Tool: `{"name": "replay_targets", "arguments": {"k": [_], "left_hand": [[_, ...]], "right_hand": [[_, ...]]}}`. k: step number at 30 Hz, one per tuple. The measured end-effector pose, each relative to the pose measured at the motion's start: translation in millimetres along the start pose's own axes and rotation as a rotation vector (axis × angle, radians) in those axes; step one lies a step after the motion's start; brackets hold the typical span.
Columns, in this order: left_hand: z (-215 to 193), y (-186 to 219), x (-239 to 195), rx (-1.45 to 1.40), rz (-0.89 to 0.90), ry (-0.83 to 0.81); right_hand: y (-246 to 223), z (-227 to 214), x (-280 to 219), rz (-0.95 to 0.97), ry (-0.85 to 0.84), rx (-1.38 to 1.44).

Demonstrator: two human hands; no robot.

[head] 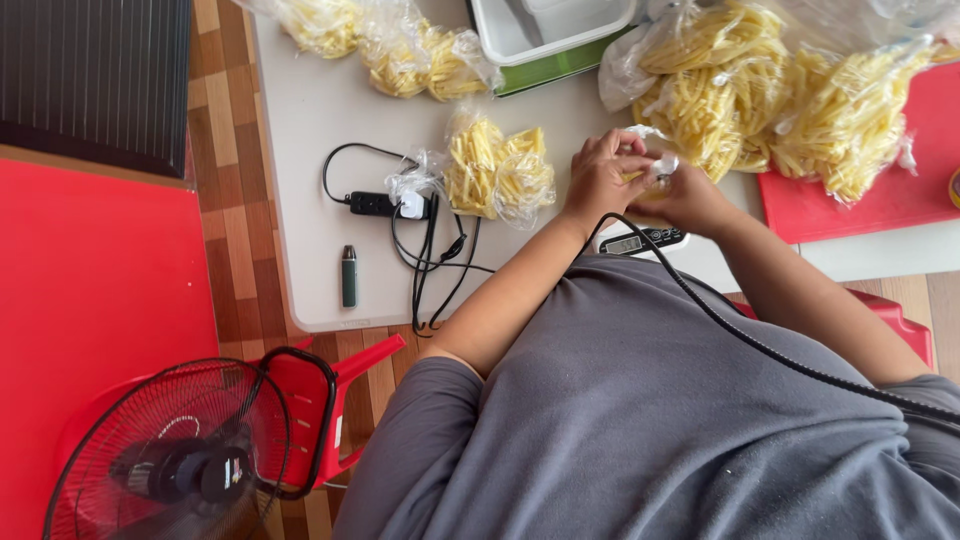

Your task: The person repeatedly weighs portions of yellow noodles on a digital scale, places them into clear plastic bags, and ties the bags closed. Completed bags are set aside on the table. A second person is visible in the background handling bottles and containers.

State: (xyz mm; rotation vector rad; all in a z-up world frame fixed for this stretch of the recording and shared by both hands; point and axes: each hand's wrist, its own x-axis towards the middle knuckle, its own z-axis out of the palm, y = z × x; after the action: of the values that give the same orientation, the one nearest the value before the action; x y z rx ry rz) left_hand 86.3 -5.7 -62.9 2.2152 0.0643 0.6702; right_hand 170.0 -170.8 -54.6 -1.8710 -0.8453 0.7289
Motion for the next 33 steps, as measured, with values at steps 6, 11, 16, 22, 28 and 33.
{"name": "replay_targets", "arguments": {"k": [6, 11, 16, 22, 28, 33], "left_hand": [[-62.5, -56.8, 2.4, 0.105, -0.21, 0.116], [-105.9, -100.6, -41.1, 0.541, -0.598, -0.086], [-96.2, -109.0, -66.1, 0.622, -0.592, -0.173], [-96.8, -117.9, -45.5, 0.135, -0.605, 0.057], [-114.0, -86.8, 3.3, -0.407, -0.48, 0.1], [-149.5, -51.1, 33.7, -0.395, -0.206, 0.157]], "right_hand": [[-9.0, -73.0, 18.3, 0.151, 0.398, -0.027], [26.3, -129.4, 24.3, -0.101, 0.638, -0.751], [59.8, -126.3, 34.3, -0.027, 0.52, -0.99], [27.9, -78.2, 32.4, -0.228, 0.661, -0.71], [-62.1, 32.9, 78.7, -0.415, 0.107, -0.232], [-104.2, 32.2, 114.6, 0.036, -0.043, -0.395]]}}
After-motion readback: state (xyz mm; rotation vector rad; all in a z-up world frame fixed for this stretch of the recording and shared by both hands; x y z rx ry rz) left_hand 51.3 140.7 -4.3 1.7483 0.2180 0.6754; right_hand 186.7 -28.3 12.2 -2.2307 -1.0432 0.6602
